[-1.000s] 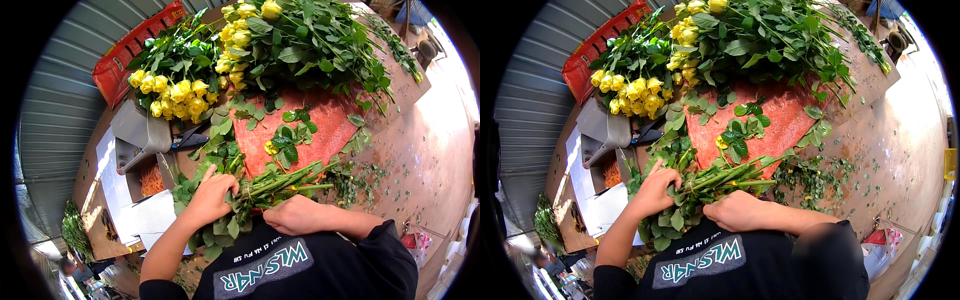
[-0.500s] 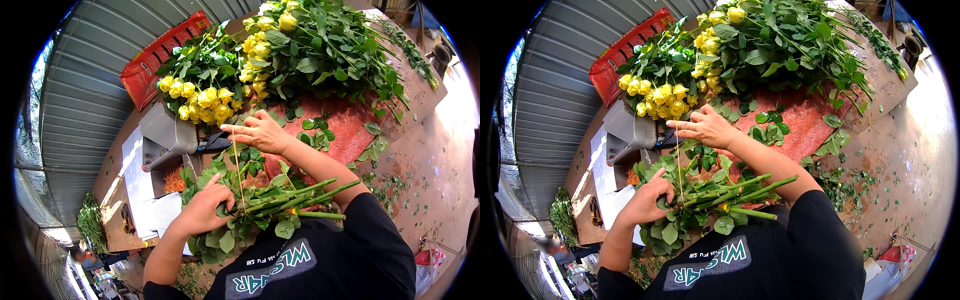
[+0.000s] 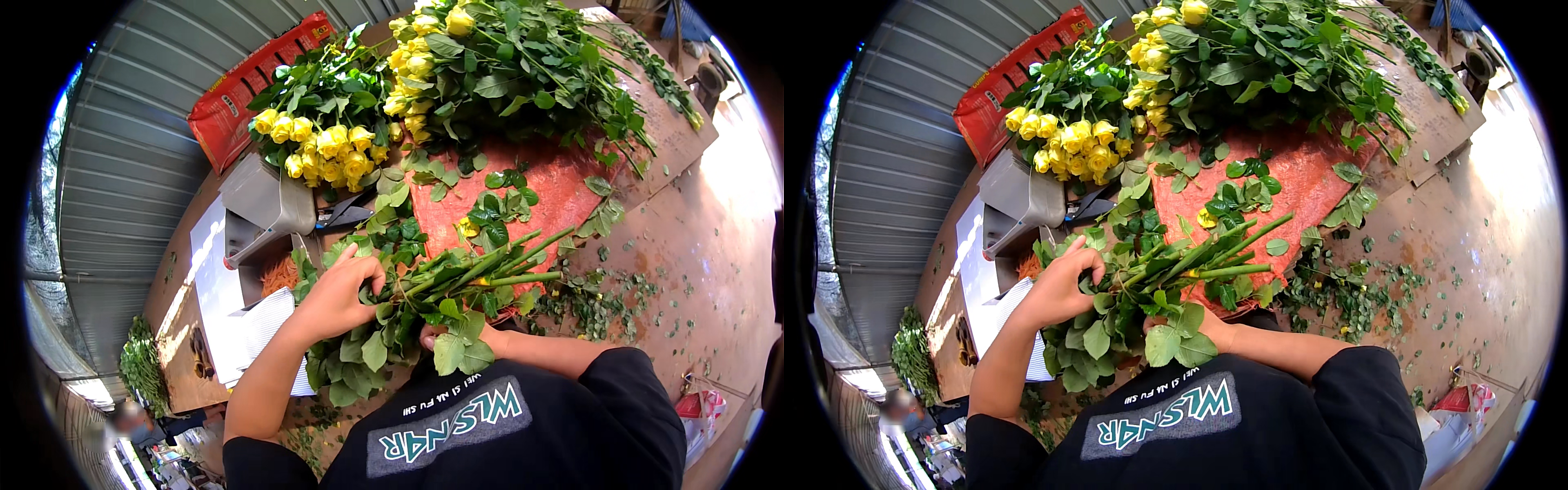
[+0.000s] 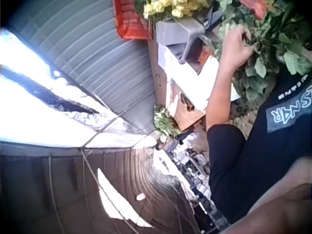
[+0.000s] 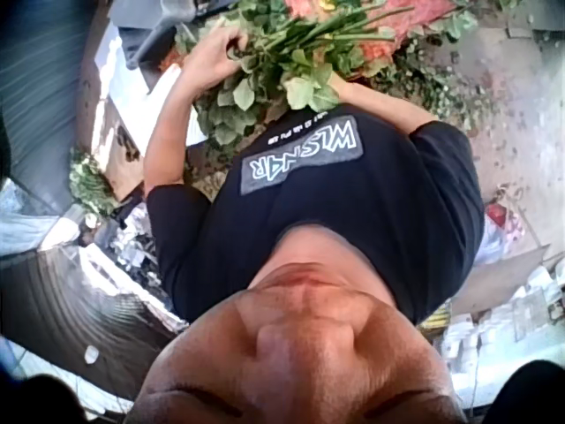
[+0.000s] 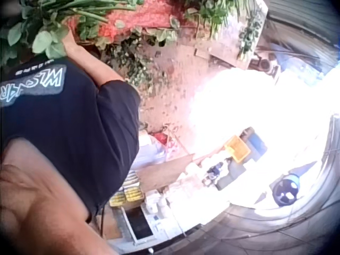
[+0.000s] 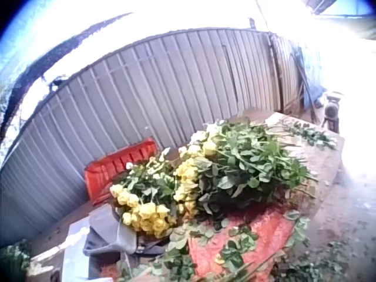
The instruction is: The person arranges yellow roses into a white box lined with shredded paper. They place the flowers carefully, adjust their positions, and cover them with a sheet of white paper before closing the box lid.
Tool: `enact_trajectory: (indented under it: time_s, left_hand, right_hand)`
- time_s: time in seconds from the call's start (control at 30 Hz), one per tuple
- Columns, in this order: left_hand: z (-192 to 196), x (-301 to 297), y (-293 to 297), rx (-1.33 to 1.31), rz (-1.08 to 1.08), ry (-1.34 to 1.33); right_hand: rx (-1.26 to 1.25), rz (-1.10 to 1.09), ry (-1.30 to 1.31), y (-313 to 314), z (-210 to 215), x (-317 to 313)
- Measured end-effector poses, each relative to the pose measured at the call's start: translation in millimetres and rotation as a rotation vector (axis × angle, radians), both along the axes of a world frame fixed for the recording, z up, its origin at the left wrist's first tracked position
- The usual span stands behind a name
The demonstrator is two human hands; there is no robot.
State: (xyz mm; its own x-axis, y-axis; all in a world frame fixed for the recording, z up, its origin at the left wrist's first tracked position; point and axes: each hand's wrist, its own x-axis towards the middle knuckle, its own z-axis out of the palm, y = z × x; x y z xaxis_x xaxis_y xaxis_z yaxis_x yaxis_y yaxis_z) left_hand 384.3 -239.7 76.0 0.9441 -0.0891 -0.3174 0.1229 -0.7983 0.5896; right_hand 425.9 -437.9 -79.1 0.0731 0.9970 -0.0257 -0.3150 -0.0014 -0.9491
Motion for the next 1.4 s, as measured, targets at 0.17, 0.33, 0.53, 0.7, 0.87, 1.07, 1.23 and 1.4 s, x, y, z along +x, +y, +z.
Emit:
enact_trajectory:
  time_s: [0.17,0.33,0.53,0.7,0.87,1.07,1.23,1.4]
  left_hand:
    - [-25,5,-9,0.019,-0.014,-0.047]
    - [-47,8,-16,0.070,-0.072,-0.033]
    - [-68,14,-20,0.054,-0.061,0.035]
    - [-87,9,-13,0.057,-0.110,-0.035]
    - [-52,-8,-23,-0.084,-0.058,0.022]
    - [-21,-13,-16,-0.076,-0.098,0.018]
    - [-17,-12,-15,-0.059,-0.059,0.071]
    - [-22,-10,-15,-0.038,-0.053,0.068]
  right_hand:
    - [0.098,-0.344,-0.183,0,44,-20]
    - [0.036,-0.311,-0.383,11,107,-16]
    - [0.261,-0.406,-0.645,49,136,-29]
    - [0.054,-0.226,-0.776,65,175,0]
    - [0.016,-0.137,-0.779,76,152,83]
    - [-0.383,0.167,-0.195,76,74,142]
    - [-0.543,0.268,0.322,49,33,129]
    - [-0.593,0.315,0.716,26,8,125]
